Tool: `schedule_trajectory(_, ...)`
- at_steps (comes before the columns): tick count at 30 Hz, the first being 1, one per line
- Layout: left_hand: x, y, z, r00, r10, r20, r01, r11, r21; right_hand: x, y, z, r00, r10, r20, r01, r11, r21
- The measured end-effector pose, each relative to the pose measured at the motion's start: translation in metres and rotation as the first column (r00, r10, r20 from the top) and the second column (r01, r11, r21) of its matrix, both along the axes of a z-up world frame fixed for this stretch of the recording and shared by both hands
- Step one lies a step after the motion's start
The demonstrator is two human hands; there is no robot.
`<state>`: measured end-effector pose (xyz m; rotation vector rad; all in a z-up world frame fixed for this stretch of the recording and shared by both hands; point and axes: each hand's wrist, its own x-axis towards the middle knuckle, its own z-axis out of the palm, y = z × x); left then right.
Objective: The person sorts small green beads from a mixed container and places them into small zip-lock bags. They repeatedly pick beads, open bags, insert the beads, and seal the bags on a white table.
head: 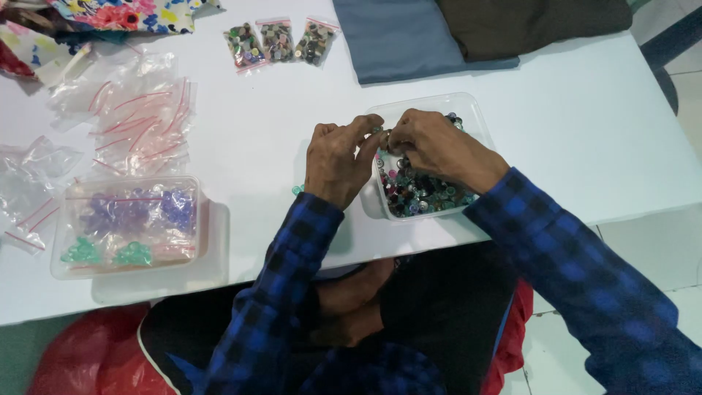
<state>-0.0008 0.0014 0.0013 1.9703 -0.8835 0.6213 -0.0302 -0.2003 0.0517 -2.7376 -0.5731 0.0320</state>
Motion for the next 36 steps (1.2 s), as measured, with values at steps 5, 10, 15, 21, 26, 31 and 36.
schedule_trajectory(5,-0.004,0.003,0.018,0.999,0.013,-0.041,-0.014,1.000,-0.026,0.002,0.017,0.007,1.000,-0.001,-0.001,0.001,0.982,-0.188)
schedule_trajectory(10,-0.002,0.005,0.008,0.999,0.011,-0.052,-0.012,1.000,-0.021,0.015,0.019,-0.041,0.998,-0.027,0.063,0.042,0.966,-0.255)
schedule_trajectory(15,-0.009,0.021,0.017,0.995,0.008,-0.095,-0.011,0.999,-0.037,-0.006,0.028,0.009,0.989,0.023,0.148,0.004,0.984,-0.177)
schedule_trajectory(21,-0.011,0.045,0.016,0.996,-0.007,-0.087,-0.001,0.996,-0.085,-0.021,0.024,0.047,0.991,-0.123,0.054,0.090,0.906,0.414)
schedule_trajectory(26,-0.028,0.072,0.030,0.997,0.065,-0.044,-0.070,0.990,-0.120,-0.063,0.066,0.081,0.958,-0.192,0.211,0.069,0.874,0.480)
schedule_trajectory(31,-0.056,0.128,0.021,0.981,0.109,-0.160,-0.143,0.966,-0.217,-0.112,0.147,0.044,0.885,-0.213,0.414,-0.008,0.882,0.472)
schedule_trajectory(36,-0.070,0.157,-0.029,0.935,0.183,-0.303,-0.248,0.950,-0.191,-0.092,0.175,-0.041,0.860,-0.199,0.470,0.069,0.958,0.279)
